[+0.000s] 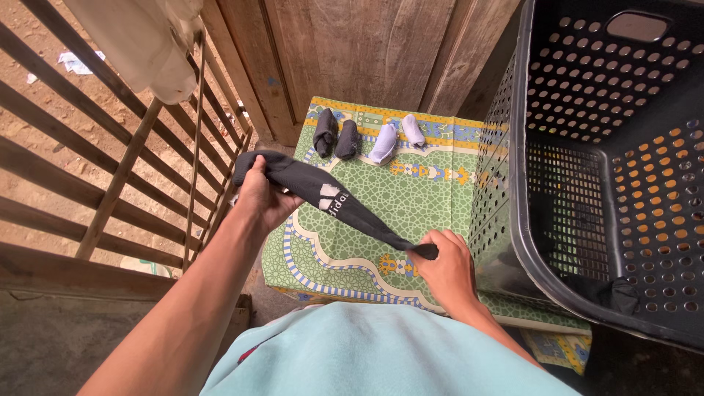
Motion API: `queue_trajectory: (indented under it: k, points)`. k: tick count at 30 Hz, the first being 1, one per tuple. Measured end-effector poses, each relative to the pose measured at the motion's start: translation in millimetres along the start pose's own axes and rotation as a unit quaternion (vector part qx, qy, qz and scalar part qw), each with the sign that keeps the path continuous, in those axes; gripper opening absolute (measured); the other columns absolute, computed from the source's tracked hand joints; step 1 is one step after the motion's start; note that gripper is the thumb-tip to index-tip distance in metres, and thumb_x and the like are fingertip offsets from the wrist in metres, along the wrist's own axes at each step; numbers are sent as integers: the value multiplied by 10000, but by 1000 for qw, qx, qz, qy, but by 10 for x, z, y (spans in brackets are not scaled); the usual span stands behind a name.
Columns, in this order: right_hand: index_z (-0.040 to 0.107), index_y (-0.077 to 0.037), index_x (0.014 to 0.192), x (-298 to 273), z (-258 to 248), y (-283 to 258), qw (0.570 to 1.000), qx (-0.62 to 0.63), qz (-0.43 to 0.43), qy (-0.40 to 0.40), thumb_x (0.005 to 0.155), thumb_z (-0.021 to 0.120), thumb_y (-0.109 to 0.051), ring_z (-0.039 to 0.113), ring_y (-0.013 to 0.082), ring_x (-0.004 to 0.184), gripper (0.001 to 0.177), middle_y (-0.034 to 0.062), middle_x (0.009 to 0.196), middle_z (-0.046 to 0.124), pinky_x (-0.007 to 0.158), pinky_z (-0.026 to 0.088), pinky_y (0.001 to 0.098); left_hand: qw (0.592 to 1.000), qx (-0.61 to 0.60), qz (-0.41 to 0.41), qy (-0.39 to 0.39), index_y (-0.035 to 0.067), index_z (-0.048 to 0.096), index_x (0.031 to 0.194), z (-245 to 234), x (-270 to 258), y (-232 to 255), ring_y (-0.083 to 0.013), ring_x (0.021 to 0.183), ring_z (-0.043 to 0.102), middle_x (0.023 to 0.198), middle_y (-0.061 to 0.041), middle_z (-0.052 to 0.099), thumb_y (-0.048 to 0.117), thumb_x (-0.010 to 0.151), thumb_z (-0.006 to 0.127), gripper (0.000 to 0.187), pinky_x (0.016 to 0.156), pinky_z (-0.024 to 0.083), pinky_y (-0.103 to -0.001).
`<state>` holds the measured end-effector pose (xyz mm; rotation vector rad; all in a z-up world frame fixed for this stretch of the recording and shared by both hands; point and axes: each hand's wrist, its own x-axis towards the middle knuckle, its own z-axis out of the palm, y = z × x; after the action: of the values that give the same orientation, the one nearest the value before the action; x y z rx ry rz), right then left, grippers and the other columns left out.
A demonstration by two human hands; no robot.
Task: The person takes socks from a laundry basket and folds them one by one on a patterned mat. They handle several pairs of socks, including black, gray, and light purple ones, and place the folded socks in a neat pile on the mat.
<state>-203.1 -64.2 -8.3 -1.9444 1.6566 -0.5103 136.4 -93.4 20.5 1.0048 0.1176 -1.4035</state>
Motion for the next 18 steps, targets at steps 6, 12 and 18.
queue_trajectory:
  k: [6, 12, 18]
  points:
    - [694, 9, 1142, 92, 16, 48, 835, 439, 270, -191, 779, 792, -224, 707, 246, 809, 443, 135, 1002, 736, 751, 572, 373, 949, 272, -34, 152, -35, 436, 1214, -180, 94, 245, -386, 1056, 740, 1138, -256, 645, 190, 1021, 421, 297, 772, 628, -499]
    - [659, -82, 1038, 149, 189, 425, 744, 539, 343, -197, 766, 826, -175, 618, 151, 727, 333, 75, 965, 660, 522, 498, 305, 935, 297, -139, 134, -55, 501, 1292, -506, 388, 332, -410, 1062, 694, 1267, -255, 577, 248, 985, 450, 434, 661, 646, -453]
    - [640, 10, 1019, 323, 629, 1124, 751, 447, 479, -76, 748, 818, -52, 644, 259, 720, 330, 158, 963, 661, 566, 555, 357, 954, 257, -64, 140, 182, 220, 1583, -363, 466, 305, -472, 1321, 432, 1622, -253, 105, 407, 991, 544, 712, 841, 622, -445]
